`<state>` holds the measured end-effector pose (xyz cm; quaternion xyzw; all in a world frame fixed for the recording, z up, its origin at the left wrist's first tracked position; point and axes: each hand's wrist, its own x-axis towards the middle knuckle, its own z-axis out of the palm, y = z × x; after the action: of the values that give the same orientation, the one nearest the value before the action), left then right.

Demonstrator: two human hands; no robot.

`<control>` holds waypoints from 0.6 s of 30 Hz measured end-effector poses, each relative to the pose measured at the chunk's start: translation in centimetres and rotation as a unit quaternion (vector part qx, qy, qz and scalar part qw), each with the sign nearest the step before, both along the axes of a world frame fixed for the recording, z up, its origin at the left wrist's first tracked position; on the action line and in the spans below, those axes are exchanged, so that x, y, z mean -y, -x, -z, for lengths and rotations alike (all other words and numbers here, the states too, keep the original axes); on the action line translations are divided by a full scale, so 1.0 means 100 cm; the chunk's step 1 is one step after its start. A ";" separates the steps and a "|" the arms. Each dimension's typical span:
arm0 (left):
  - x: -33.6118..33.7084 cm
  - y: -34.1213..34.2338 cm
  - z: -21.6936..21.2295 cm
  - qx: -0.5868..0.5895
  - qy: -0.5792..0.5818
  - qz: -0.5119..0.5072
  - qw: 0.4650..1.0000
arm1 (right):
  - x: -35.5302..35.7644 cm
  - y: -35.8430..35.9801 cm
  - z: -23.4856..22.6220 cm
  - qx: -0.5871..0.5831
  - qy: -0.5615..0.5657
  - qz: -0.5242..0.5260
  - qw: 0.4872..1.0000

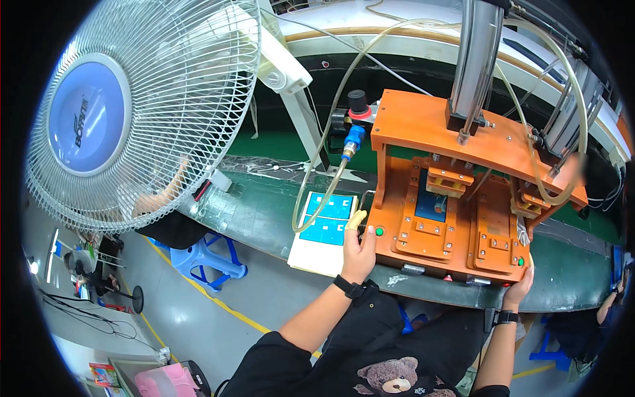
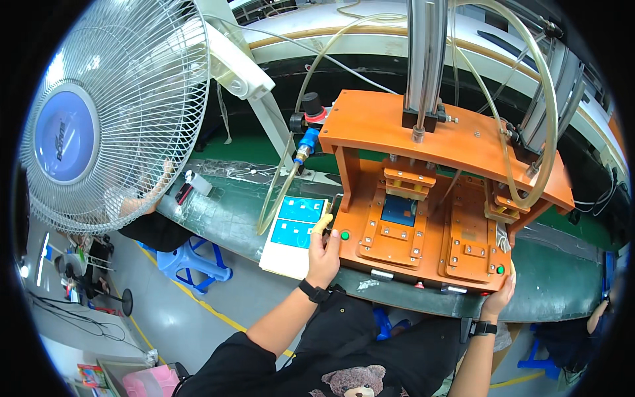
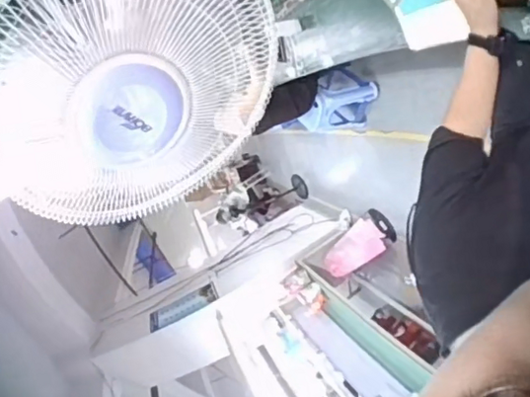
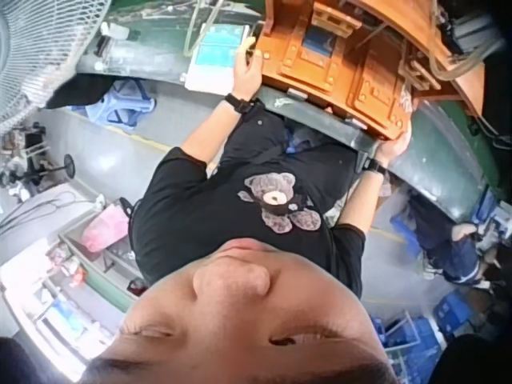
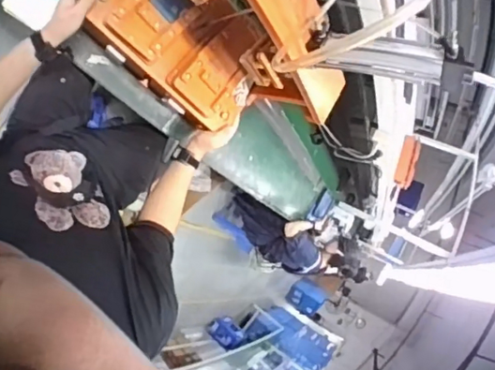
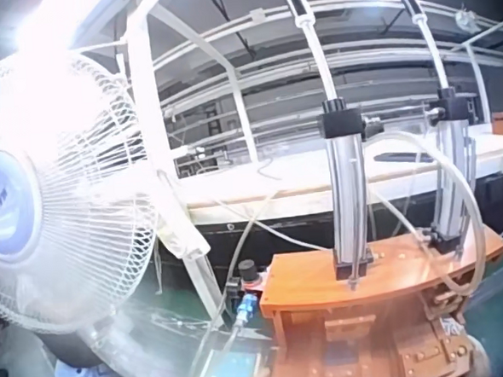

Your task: Operating a press machine to assemble electronic components, likely mobile phone frames or similar plastic-rubber-foam parts.

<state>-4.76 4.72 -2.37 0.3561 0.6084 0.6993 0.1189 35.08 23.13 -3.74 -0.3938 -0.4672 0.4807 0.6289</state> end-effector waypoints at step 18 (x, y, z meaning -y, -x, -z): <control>0.002 -0.010 -0.018 0.185 -0.095 0.094 0.974 | 0.005 0.009 -0.009 0.001 -0.017 -0.014 1.000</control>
<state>-3.74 4.50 -0.56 0.2858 0.4705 0.7934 0.2596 34.22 22.59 -2.79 -0.3771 -0.4816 0.4811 0.6281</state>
